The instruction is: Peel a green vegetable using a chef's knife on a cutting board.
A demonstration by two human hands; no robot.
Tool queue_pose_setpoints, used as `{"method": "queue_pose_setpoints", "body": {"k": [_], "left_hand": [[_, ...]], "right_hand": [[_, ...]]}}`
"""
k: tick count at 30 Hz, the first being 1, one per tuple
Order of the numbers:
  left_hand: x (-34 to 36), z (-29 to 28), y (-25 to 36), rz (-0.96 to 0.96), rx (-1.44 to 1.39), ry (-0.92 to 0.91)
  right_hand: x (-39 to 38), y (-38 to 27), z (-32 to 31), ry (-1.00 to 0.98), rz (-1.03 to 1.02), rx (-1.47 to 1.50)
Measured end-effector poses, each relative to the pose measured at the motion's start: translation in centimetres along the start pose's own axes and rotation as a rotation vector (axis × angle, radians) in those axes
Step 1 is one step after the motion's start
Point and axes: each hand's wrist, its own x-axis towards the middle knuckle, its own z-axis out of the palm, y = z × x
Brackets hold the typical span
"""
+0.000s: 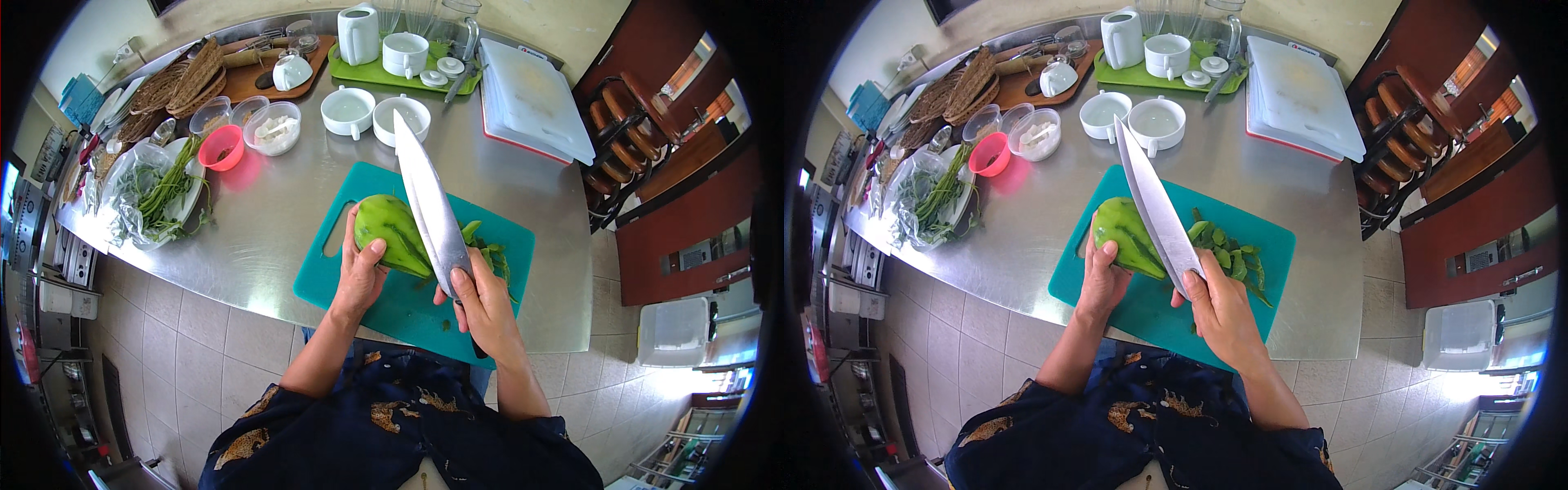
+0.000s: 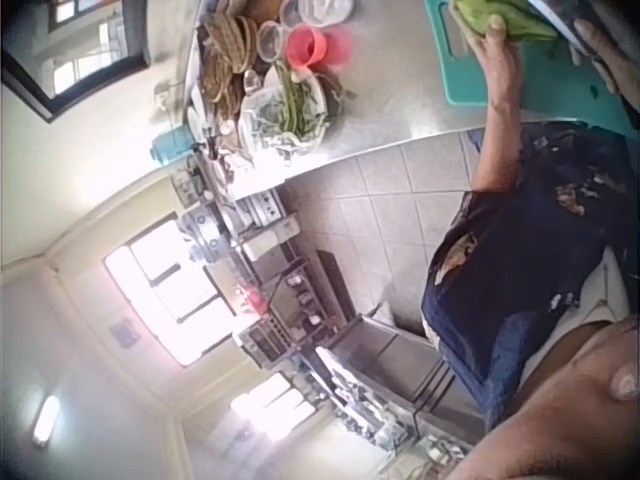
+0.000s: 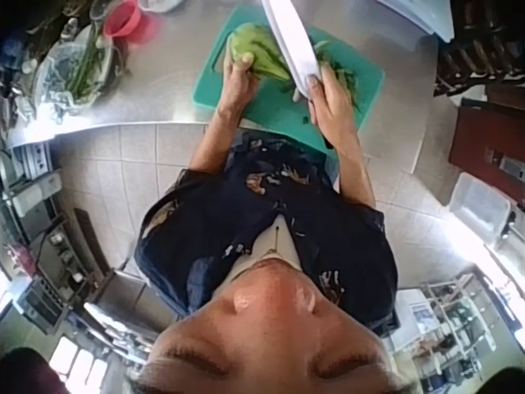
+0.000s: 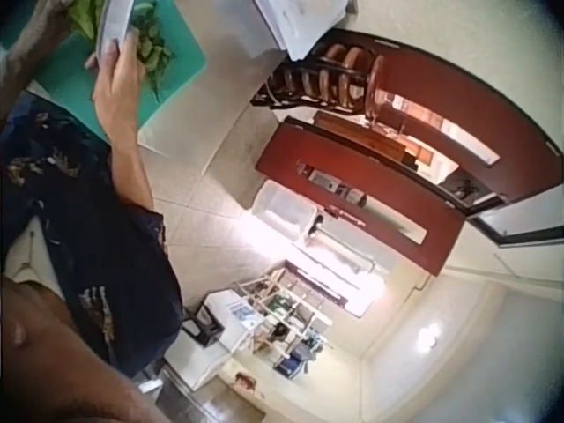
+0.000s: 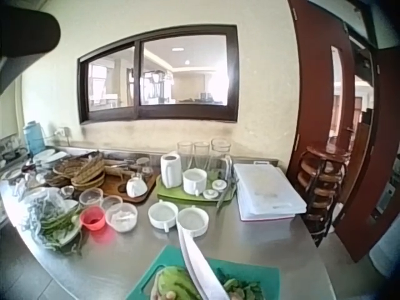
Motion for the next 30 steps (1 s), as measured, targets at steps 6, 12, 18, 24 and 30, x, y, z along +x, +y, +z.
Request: {"method": "queue_pose_setpoints", "body": {"k": [6, 12, 18, 24, 30], "left_hand": [[-0.1, 0.2, 0.1, 0.013, 0.024, 0.009], [0.0, -0.2, -0.2, 0.049, 0.104, -0.008], [-0.1, -0.2, -0.2, 0.033, 0.084, -0.008], [-0.3, 0.0, -0.1, 0.039, 0.068, -0.009], [-0.2, -0.2, -0.1, 0.072, 0.099, -0.050]], "right_hand": [[0.0, 0.3, 0.2, 0.027, -0.054, -0.102], [0.3, 1.4, 0.8, 0.124, -0.254, -0.266], [0.4, 0.7, 0.7, 0.061, -0.177, -0.211], [0.3, 0.4, 0.5, 0.019, -0.131, -0.211], [0.5, 0.4, 0.3, -0.015, -0.153, -0.241]]}}
